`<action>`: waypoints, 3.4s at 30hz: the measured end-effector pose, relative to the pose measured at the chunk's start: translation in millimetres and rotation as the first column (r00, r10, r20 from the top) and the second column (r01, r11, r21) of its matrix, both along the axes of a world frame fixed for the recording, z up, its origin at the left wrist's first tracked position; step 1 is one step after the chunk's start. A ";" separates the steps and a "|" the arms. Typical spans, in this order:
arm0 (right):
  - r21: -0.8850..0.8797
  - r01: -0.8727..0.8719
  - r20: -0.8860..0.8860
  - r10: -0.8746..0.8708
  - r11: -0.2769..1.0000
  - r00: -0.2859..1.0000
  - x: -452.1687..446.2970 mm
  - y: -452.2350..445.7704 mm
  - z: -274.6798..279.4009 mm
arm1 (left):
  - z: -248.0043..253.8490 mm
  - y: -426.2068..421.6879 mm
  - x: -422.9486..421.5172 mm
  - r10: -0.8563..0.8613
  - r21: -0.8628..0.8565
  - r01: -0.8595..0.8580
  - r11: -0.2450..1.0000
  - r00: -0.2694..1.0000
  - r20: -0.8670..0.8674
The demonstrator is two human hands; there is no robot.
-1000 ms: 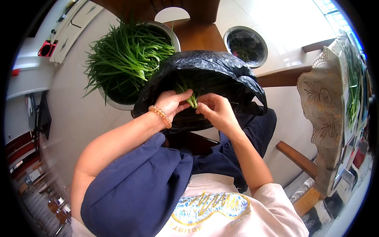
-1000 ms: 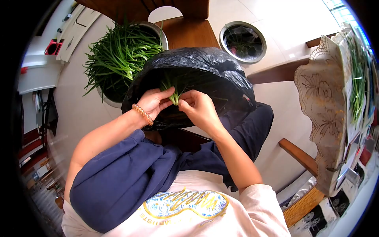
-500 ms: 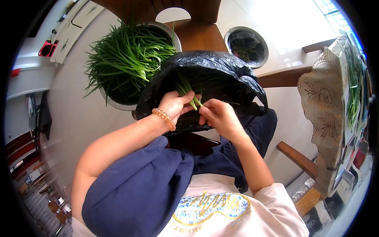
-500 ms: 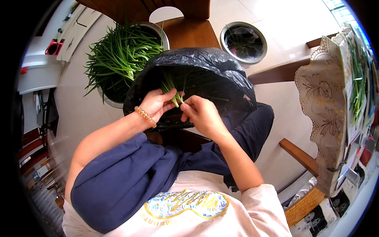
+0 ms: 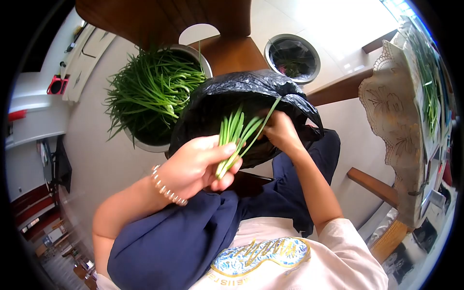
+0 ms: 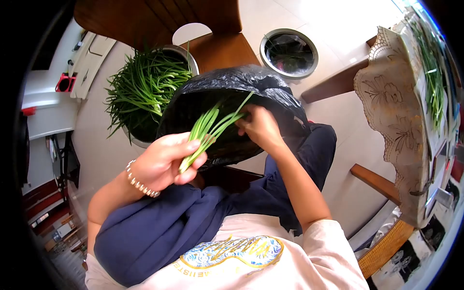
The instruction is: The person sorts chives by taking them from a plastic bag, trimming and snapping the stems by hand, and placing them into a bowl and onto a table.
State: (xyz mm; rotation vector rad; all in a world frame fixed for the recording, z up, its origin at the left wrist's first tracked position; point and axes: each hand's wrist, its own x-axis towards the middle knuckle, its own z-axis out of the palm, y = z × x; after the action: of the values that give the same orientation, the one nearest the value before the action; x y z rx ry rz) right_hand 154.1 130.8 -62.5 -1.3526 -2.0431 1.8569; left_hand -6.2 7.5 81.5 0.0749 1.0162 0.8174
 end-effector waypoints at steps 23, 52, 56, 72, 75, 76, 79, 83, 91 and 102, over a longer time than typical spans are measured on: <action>0.643 0.202 -0.090 -0.189 0.739 0.978 13.6 -3.6 -2.9 | 105.9 -70.7 -77.4 -0.145 0.038 0.391 0.919 0.429 -0.891; -0.173 0.085 -0.749 -0.187 0.981 0.635 -110.3 -54.5 115.6 | 8.3 -26.5 -40.9 0.546 0.504 -0.341 0.793 0.764 -0.343; -0.093 0.091 -0.730 -0.130 0.991 0.671 -107.8 -51.9 104.7 | -4.1 -29.3 -44.4 0.543 0.486 -0.329 0.810 0.733 -0.409; -0.279 -0.035 -0.732 -0.188 0.960 0.655 -94.9 -46.7 113.2 | -12.2 -29.3 -45.7 0.596 0.530 -0.353 0.771 0.692 -0.407; -0.238 -0.052 -0.747 -0.149 0.970 0.648 -98.3 -49.2 120.8 | -8.9 -29.0 -43.9 0.611 0.506 -0.393 0.768 0.687 -0.394; -0.188 -0.069 -0.750 -0.098 0.980 0.654 -99.2 -49.8 124.5 | -10.7 -29.3 -45.5 0.599 0.498 -0.381 0.779 0.688 -0.410; -0.173 -0.092 -0.718 -0.062 0.981 0.693 -104.7 -48.9 123.1 | -12.6 -30.9 -46.5 0.620 0.491 -0.414 0.767 0.675 -0.400; -0.195 -0.102 -0.707 -0.067 0.975 0.704 -114.0 -48.6 113.8 | -9.3 -30.0 -47.1 0.695 0.482 -0.510 0.713 0.607 -0.386; -0.156 0.102 -0.743 -0.185 0.982 0.643 -134.2 -66.4 106.2 | -13.3 -30.4 -60.6 0.778 0.490 -0.604 0.629 0.480 -0.406; 0.230 -0.102 -0.438 0.197 0.968 0.877 -156.0 -22.3 105.7 | -34.3 -60.8 -100.4 0.909 0.468 -0.787 0.401 0.277 -0.311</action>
State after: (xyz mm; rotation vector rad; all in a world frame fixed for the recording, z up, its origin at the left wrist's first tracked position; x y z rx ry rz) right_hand -1.9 108.5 43.2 -0.6384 -2.0469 1.7497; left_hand -106.6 -53.3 47.2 -0.0898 1.5098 2.0513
